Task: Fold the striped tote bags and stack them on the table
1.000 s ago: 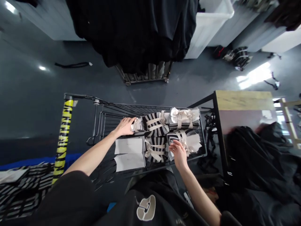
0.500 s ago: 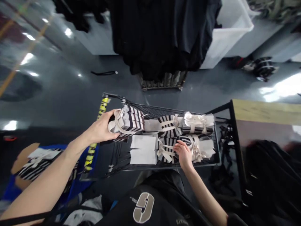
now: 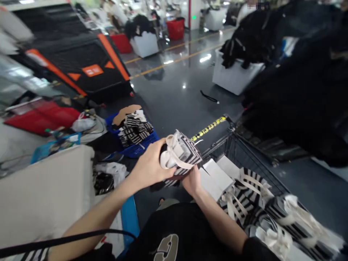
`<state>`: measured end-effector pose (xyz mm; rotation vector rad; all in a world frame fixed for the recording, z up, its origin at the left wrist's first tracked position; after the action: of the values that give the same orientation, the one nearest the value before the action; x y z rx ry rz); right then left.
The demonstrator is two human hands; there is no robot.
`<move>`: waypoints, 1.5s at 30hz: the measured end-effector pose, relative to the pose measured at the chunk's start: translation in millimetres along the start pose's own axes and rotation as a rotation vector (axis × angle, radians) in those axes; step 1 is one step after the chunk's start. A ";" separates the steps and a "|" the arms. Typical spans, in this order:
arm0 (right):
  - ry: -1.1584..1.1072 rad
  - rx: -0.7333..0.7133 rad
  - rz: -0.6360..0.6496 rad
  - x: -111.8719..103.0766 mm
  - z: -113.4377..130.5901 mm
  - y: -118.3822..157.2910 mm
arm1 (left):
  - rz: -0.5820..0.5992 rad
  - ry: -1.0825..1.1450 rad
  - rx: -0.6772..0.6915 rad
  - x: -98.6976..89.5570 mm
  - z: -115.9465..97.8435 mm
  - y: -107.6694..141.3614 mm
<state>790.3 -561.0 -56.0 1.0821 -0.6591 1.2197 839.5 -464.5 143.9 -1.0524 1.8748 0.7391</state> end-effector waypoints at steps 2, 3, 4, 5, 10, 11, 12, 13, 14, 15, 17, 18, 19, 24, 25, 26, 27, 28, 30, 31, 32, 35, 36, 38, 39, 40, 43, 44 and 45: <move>-0.018 0.106 0.031 43.7 -48.3 -6.4 | -0.066 -0.017 -0.104 -10.8 30.7 39.4; -0.017 0.161 0.050 62.0 -71.1 -5.3 | -0.082 -0.008 -0.144 -18.4 46.8 60.2; -0.009 0.219 0.077 79.4 -93.4 -1.6 | -0.092 0.013 -0.177 -27.8 63.1 82.2; 0.006 0.279 0.108 96.3 -115.7 4.3 | -0.099 0.043 -0.202 -38.4 78.9 105.4; 0.144 0.602 0.235 174.8 -232.7 52.4 | -0.255 0.151 -0.350 -103.0 151.0 237.5; 0.174 0.673 0.256 188.9 -257.0 64.0 | -0.303 0.151 -0.391 -113.9 162.9 265.1; 0.203 0.745 0.277 201.7 -280.8 75.7 | -0.354 0.139 -0.430 -124.1 173.0 292.2; 0.230 0.818 0.298 212.9 -304.0 87.8 | -0.409 0.111 -0.462 -134.2 180.6 318.4; 0.255 0.896 0.320 222.3 -326.4 100.4 | -0.463 0.066 -0.485 -144.3 185.4 343.1; 0.277 0.976 0.340 229.6 -347.7 113.5 | -0.503 0.007 -0.489 -154.0 186.9 365.0; 0.326 1.136 0.369 237.4 -385.9 140.4 | -0.494 -0.115 -0.440 -169.0 182.1 397.0; 0.355 1.205 0.377 238.4 -402.4 153.3 | -0.447 -0.162 -0.401 -173.8 178.4 407.7; 0.387 1.256 0.379 238.1 -416.7 164.6 | -0.387 -0.197 -0.364 -177.5 175.3 416.5; 0.427 1.333 0.389 242.2 -465.2 202.0 | -0.275 -0.267 -0.287 -193.4 177.2 458.4; 0.412 1.347 0.393 244.6 -471.1 207.6 | -0.305 -0.273 -0.274 -193.7 179.4 467.9; 0.396 1.363 0.405 247.5 -475.8 212.8 | -0.343 -0.274 -0.252 -192.1 181.1 477.6; 0.381 1.376 0.421 250.4 -479.4 216.9 | -0.384 -0.273 -0.218 -188.8 181.7 487.0; 0.371 1.388 0.438 252.7 -482.1 220.1 | -0.428 -0.271 -0.179 -184.7 181.7 496.1; 0.375 1.415 0.465 253.0 -486.0 223.8 | -0.508 -0.264 -0.119 -178.1 181.7 511.3; 0.390 1.427 0.468 250.5 -487.4 224.0 | -0.527 -0.261 -0.124 -176.3 184.0 515.6; 0.409 1.440 0.464 246.6 -488.9 223.4 | -0.523 -0.259 -0.153 -175.7 188.0 516.9; 0.455 1.485 0.432 230.9 -493.9 219.2 | -0.356 -0.216 -0.241 -174.1 201.8 502.5; 0.468 1.500 0.420 225.6 -495.8 217.5 | -0.279 -0.199 -0.249 -173.3 205.5 494.9; 0.498 1.527 0.404 216.2 -499.9 214.3 | -0.187 -0.190 -0.246 -175.2 211.9 481.6; 0.512 1.534 0.398 212.4 -501.9 212.5 | -0.173 -0.199 -0.245 -177.3 215.7 476.2; 0.522 1.538 0.392 209.5 -503.7 210.7 | -0.168 -0.208 -0.248 -178.7 220.5 471.4; 0.533 1.537 0.380 205.6 -507.3 205.3 | -0.183 -0.188 -0.251 -177.7 235.4 459.0; 0.530 1.531 0.380 206.0 -507.9 203.1 | -0.199 -0.177 -0.255 -177.3 239.8 455.7; 0.525 1.523 0.377 206.6 -508.0 200.6 | -0.220 -0.169 -0.261 -177.5 243.6 452.8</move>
<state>582.7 -17.1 -11.0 1.7258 0.7023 2.3061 587.6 10.9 224.4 -1.2933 1.5180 0.9281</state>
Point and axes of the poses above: each hand's wrist, its own y-axis away from the middle knuckle, its own x-axis out of the palm, z = x × y, the point moved 10 cm from there along -y, towards the middle knuckle, and after that the axes turned 7 degrees about z, right-handed, at the moved point
